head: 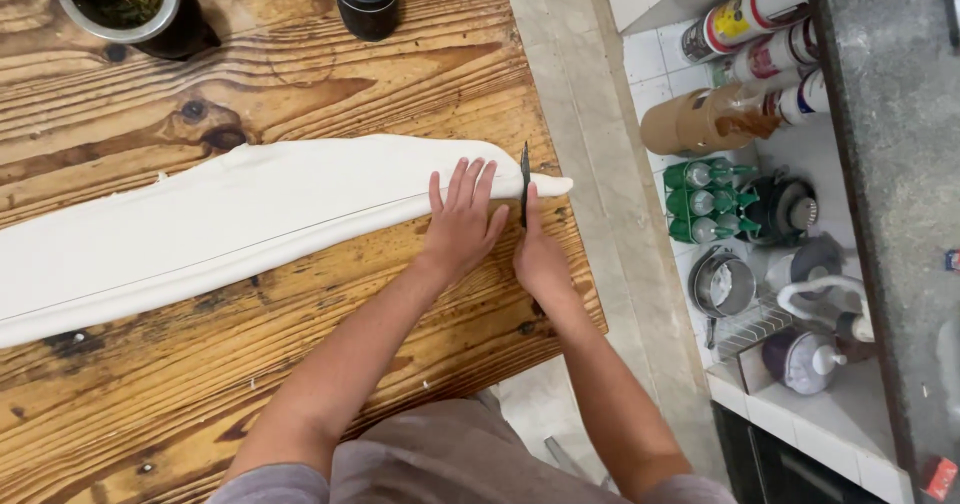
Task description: Cut strips of dough and roll them into long cylinders on a wooden table
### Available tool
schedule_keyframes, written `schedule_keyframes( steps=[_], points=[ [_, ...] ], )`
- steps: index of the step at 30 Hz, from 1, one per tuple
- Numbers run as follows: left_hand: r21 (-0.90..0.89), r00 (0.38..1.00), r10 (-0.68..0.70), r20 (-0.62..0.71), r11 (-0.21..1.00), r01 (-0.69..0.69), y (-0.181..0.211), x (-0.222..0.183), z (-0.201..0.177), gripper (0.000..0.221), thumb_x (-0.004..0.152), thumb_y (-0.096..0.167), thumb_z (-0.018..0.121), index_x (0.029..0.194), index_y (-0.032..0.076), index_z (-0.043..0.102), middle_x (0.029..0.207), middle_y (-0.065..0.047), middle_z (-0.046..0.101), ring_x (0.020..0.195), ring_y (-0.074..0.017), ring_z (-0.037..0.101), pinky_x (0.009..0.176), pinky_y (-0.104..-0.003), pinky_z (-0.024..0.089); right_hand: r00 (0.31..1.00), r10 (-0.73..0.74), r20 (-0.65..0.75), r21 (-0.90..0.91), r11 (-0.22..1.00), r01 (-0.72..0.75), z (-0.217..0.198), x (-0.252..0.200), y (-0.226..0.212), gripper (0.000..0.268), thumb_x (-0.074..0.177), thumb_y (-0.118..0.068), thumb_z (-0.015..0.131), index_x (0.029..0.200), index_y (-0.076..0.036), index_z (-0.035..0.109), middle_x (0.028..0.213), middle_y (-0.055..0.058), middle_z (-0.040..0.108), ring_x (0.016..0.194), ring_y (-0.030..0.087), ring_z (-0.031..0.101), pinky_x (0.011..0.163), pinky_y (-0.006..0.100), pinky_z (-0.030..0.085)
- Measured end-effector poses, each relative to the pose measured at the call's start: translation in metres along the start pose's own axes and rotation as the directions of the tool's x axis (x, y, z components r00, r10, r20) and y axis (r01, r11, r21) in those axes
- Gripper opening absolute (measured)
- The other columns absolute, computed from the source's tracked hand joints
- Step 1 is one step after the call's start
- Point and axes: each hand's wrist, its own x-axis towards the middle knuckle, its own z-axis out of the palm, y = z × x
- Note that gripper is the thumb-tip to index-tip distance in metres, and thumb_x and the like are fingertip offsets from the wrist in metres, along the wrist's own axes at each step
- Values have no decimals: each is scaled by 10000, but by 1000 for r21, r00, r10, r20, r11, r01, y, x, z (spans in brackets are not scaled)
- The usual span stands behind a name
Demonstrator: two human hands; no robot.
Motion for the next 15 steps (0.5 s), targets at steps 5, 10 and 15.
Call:
schedule_keyframes(
  steps=[5, 10, 15],
  points=[
    [11, 991, 92, -94, 996, -91, 15, 31, -17, 683, 1076, 585, 285, 1584, 130, 319, 1554, -120, 382, 1522, -296, 275, 1225, -612, 158, 998, 38, 46, -153, 988, -31, 6, 8, 16, 704, 1060, -265, 324, 1668, -229, -29, 1117, 356, 685, 1103, 514, 669, 895, 584, 548],
    [268, 982, 157, 105, 947, -180, 20, 71, 16, 675, 1023, 590, 442, 1497, 109, 456, 1616, -89, 319, 1534, -270, 193, 1230, -659, 92, 997, -41, 68, -354, 933, 63, 36, -43, 66, 770, 1059, -135, 383, 1676, -145, -78, 895, 265, 708, 768, 350, 748, 632, 384, 587],
    [459, 774, 527, -350, 817, -349, 15, 83, 53, 215, 961, 182, 532, 1089, 123, 695, 1231, -51, 551, 1337, -254, 458, 1151, -611, 283, 998, 15, 58, 21, 1000, -16, 57, -106, 77, 731, 1044, -186, 390, 1686, -291, 58, 1003, 354, 713, 870, 521, 721, 678, 530, 575]
  ],
)
